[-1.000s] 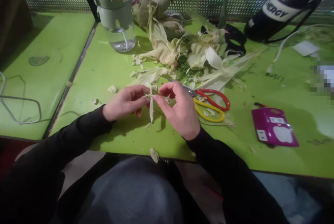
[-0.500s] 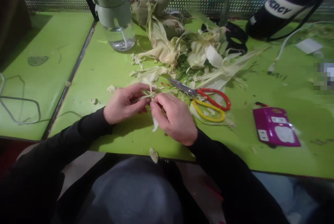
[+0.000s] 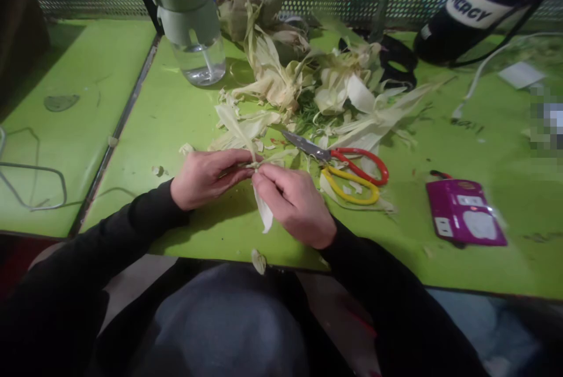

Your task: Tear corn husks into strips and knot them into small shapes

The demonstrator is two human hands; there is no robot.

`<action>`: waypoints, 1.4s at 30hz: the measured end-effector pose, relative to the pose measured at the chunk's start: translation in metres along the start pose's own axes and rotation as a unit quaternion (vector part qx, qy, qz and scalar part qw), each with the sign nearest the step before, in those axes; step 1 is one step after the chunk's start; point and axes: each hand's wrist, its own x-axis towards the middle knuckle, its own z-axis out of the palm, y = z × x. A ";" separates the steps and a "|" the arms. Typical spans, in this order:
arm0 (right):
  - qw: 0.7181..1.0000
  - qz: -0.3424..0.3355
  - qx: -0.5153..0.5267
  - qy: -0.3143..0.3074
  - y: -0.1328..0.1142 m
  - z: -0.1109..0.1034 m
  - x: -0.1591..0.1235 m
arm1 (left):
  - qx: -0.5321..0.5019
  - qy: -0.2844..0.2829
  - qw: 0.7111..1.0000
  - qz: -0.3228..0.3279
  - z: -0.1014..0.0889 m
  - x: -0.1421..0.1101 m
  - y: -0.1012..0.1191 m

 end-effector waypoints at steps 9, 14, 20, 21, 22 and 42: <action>0.998 -0.053 -0.038 -0.004 0.002 0.001 0.000 | 0.026 0.040 0.998 0.030 0.001 -0.006 0.006; 0.997 -0.063 -0.041 -0.005 -0.001 0.002 -0.002 | 0.004 0.038 0.999 0.016 0.000 -0.006 0.009; 0.998 -0.061 -0.034 -0.006 0.000 0.005 -0.004 | 0.016 0.050 0.998 0.022 0.000 -0.006 0.010; 0.997 -0.063 -0.033 -0.005 0.000 0.006 -0.005 | 0.016 0.052 0.998 0.024 0.000 -0.006 0.010; 0.997 -0.065 -0.033 -0.003 0.000 0.007 -0.005 | 0.014 0.053 0.998 0.026 0.000 -0.006 0.009; 0.967 -0.149 -0.143 0.148 0.006 0.005 -0.003 | -0.157 0.030 0.985 -0.065 -0.003 0.003 0.000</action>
